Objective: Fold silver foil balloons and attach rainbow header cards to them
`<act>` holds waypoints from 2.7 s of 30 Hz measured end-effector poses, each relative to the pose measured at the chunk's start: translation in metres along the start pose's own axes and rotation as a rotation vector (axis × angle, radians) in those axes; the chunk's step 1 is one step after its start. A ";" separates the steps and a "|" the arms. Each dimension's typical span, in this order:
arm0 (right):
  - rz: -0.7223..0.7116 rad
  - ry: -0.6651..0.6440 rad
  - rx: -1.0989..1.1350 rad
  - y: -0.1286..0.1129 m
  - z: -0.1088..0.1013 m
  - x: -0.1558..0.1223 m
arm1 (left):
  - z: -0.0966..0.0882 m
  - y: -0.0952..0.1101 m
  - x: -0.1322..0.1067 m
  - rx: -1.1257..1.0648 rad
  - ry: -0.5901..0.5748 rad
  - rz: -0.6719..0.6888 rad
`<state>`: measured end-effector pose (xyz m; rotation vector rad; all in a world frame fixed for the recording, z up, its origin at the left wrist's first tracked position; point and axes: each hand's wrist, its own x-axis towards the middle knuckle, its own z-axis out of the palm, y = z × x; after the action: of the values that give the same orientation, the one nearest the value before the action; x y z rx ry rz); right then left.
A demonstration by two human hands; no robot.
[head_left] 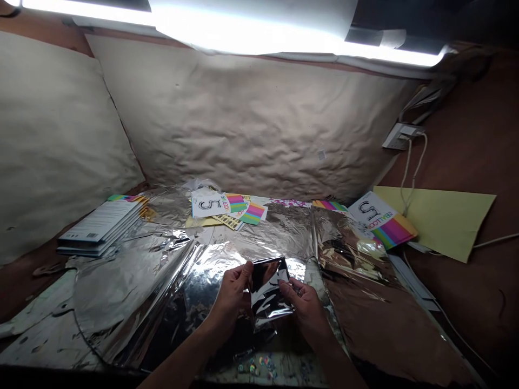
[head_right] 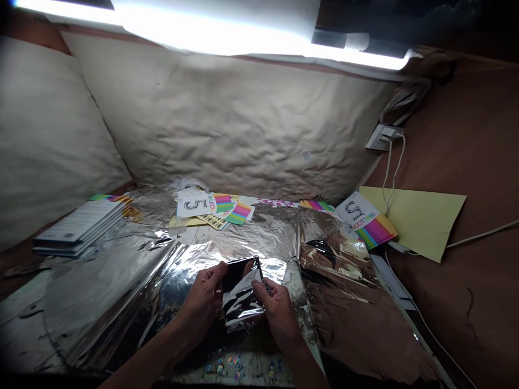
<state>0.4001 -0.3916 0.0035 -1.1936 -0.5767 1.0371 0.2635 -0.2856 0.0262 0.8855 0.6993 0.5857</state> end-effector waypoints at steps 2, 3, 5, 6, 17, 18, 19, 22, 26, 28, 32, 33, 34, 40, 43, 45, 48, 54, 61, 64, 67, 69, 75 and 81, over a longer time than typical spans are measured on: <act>-0.021 0.048 0.009 -0.002 -0.003 0.002 | -0.001 -0.004 -0.002 -0.017 -0.076 -0.024; -0.026 0.064 0.032 -0.002 -0.005 0.002 | -0.002 -0.007 -0.003 -0.011 -0.095 -0.022; -0.023 0.066 0.093 -0.001 -0.007 0.001 | -0.004 -0.013 -0.004 -0.011 -0.087 -0.018; -0.023 0.058 0.111 0.001 -0.007 -0.001 | -0.005 -0.016 -0.004 -0.011 -0.072 -0.016; -0.161 0.143 -0.309 0.011 -0.042 0.010 | -0.039 0.031 0.034 0.965 -0.260 0.307; -0.212 0.168 -0.447 0.013 -0.049 0.014 | -0.050 0.050 0.049 1.256 -0.222 0.454; -0.265 0.192 -0.583 0.016 -0.056 0.017 | -0.061 0.069 0.065 1.545 -0.133 0.544; -0.434 0.240 -0.926 0.027 -0.067 0.022 | -0.093 0.119 0.115 1.899 0.147 0.516; -0.569 0.363 -1.215 0.040 -0.067 0.025 | -0.117 0.146 0.155 1.991 0.232 0.494; -0.594 0.407 -1.242 0.040 -0.064 0.025 | -0.120 0.146 0.162 2.014 0.222 0.508; -0.567 0.353 -1.247 0.032 -0.059 0.019 | -0.112 0.147 0.158 1.997 0.260 0.584; -0.540 0.338 -1.246 0.031 -0.058 0.018 | -0.109 0.151 0.155 1.978 0.295 0.607; -0.510 0.327 -1.244 0.030 -0.058 0.017 | -0.106 0.156 0.150 1.955 0.340 0.631; -0.495 0.366 -1.272 0.035 -0.059 0.021 | -0.104 0.198 0.102 1.420 0.260 0.636; -0.592 0.385 -1.330 0.025 -0.052 0.021 | -0.107 0.194 0.078 1.014 -0.160 0.312; -0.678 0.340 -1.323 0.014 -0.043 0.019 | -0.109 0.179 0.068 0.921 -0.328 0.162; -0.795 0.261 -1.190 -0.005 -0.025 0.014 | -0.109 0.155 0.060 0.884 -0.432 0.137; -0.526 0.149 -0.652 -0.041 0.010 0.021 | -0.099 0.142 0.047 0.993 -0.507 0.269; -0.207 -0.022 -0.275 -0.060 0.024 0.054 | -0.078 0.145 0.028 1.199 -0.448 0.573; -0.233 -0.058 -0.279 -0.063 0.026 0.058 | -0.067 0.140 0.020 1.383 -0.275 0.778; -0.249 -0.084 -0.176 -0.066 0.032 0.060 | -0.052 0.127 0.013 1.617 0.049 1.057; -0.215 -0.108 -0.118 -0.067 0.037 0.060 | -0.042 0.113 0.012 1.755 0.087 1.164; -0.038 -0.230 -0.046 -0.060 0.044 0.055 | -0.031 0.078 0.019 1.912 -0.079 1.086; 0.034 -0.278 0.048 -0.043 0.041 0.051 | -0.039 0.070 0.015 1.932 -0.136 1.016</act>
<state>0.4036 -0.3281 0.0494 -1.0270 -0.7446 1.2497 0.2323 -0.2203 0.0630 3.1513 0.4859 0.5794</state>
